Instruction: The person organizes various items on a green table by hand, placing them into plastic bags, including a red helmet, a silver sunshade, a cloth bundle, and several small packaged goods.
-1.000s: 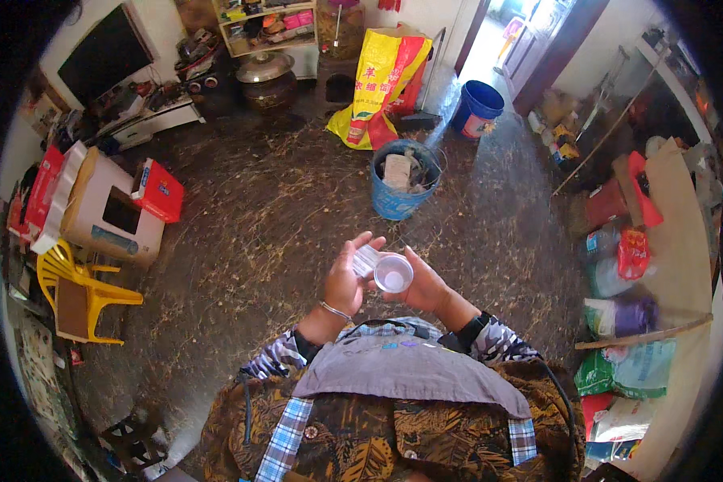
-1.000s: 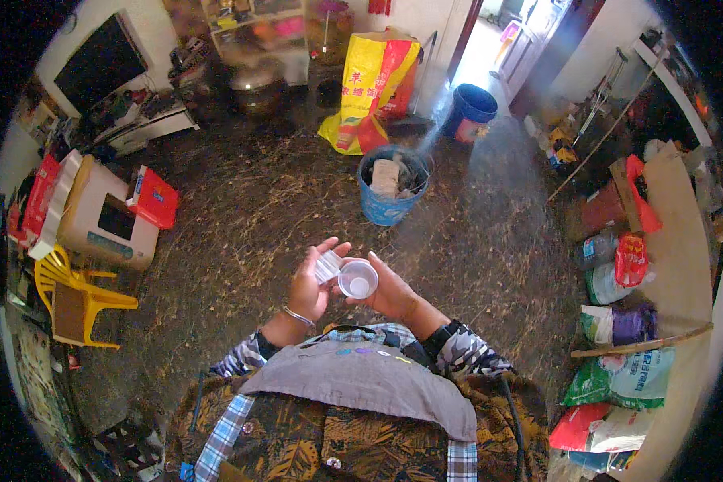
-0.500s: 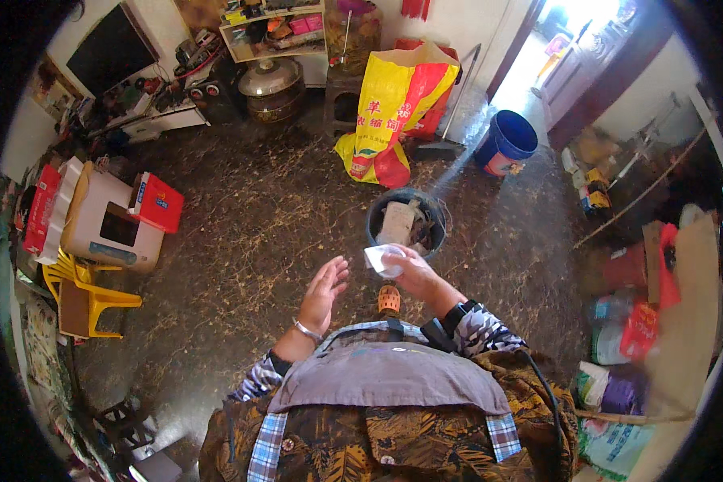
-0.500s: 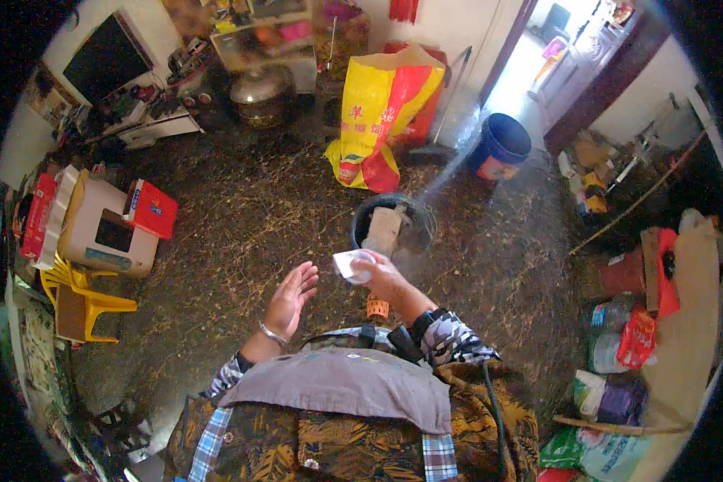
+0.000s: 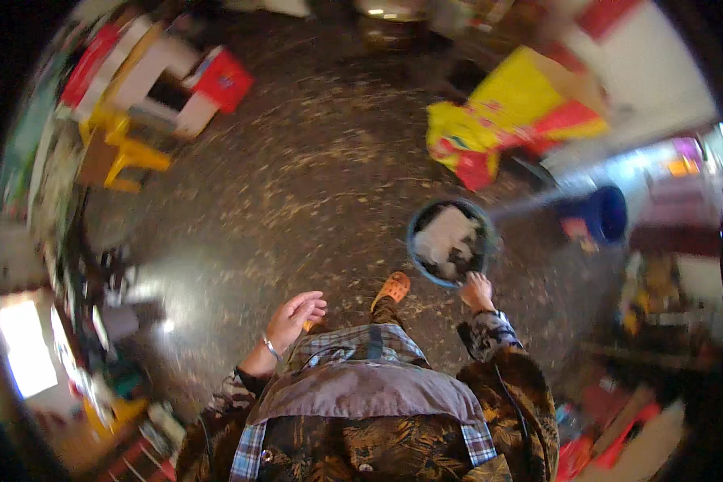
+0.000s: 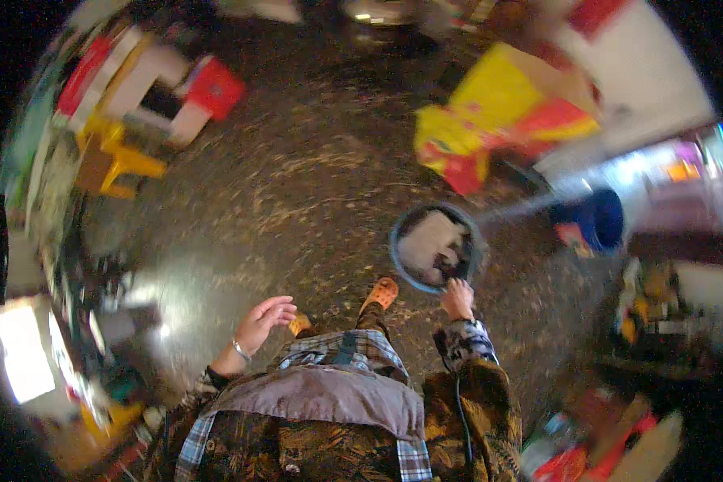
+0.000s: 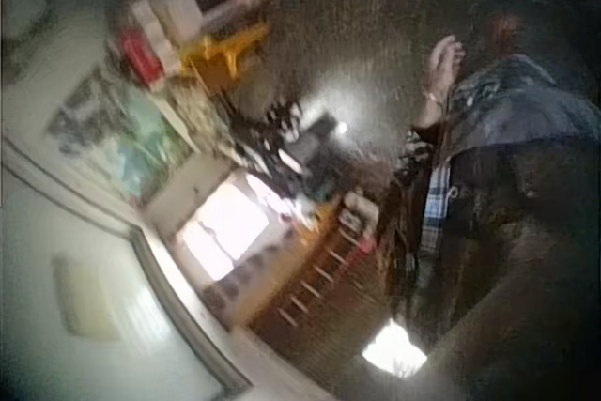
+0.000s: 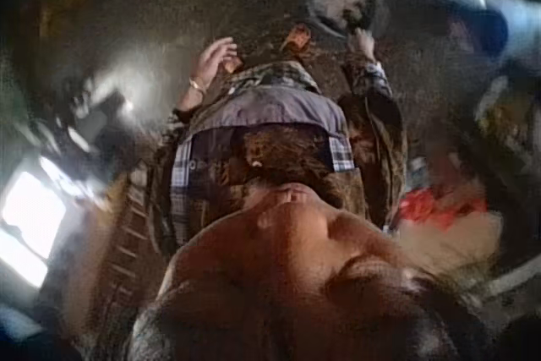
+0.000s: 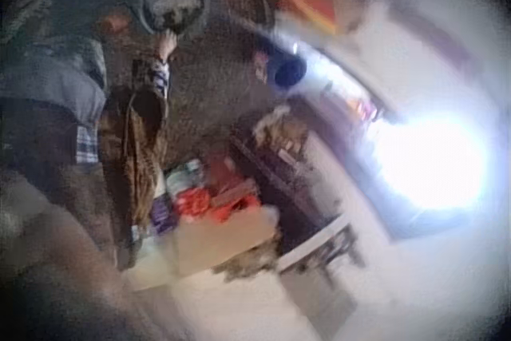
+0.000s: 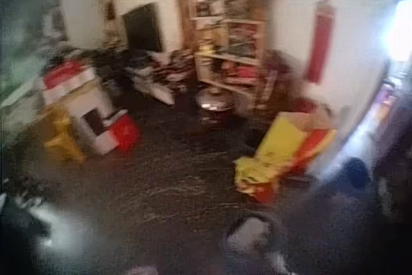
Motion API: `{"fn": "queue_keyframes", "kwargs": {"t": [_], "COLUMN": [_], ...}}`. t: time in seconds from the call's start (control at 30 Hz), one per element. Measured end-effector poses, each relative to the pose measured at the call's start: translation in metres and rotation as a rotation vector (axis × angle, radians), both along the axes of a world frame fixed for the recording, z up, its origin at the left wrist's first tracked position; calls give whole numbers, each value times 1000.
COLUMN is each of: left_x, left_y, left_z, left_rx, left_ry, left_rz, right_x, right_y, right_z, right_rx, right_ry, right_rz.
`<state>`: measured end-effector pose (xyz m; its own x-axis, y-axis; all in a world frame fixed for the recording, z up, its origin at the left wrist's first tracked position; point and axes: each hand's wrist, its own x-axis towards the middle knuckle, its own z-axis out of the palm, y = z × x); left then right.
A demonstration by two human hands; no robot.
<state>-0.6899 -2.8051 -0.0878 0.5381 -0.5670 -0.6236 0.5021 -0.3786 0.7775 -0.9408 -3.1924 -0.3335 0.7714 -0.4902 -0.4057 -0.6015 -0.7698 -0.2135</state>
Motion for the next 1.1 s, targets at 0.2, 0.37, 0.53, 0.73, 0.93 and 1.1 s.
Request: {"fn": "queue_keyframes", "kwargs": {"t": [0.2,0.37,0.53,0.73,0.93,1.1], "left_x": [-7,-71,-90,-194,-290,-311], "left_y": [79,156,233,374,488,584], "left_z": [-25,-38,-44,-130,-182,-131], "left_rx": [378,631,741,811,777,727], "left_ry": [-310,-472,-485,-483,-191,141], "left_rz": [-107,-210,-501,-377,-7,663], "right_x": [-49,4,80,176,241,241], "right_y": [-51,-66,-88,10,127,234], "right_z": [-74,-36,-36,49,133,182], "right_rx": [9,-79,-33,54,-4,-1], "right_ry": [309,426,352,508,530,554], "right_rz": [297,480,697,781,698,660]}}
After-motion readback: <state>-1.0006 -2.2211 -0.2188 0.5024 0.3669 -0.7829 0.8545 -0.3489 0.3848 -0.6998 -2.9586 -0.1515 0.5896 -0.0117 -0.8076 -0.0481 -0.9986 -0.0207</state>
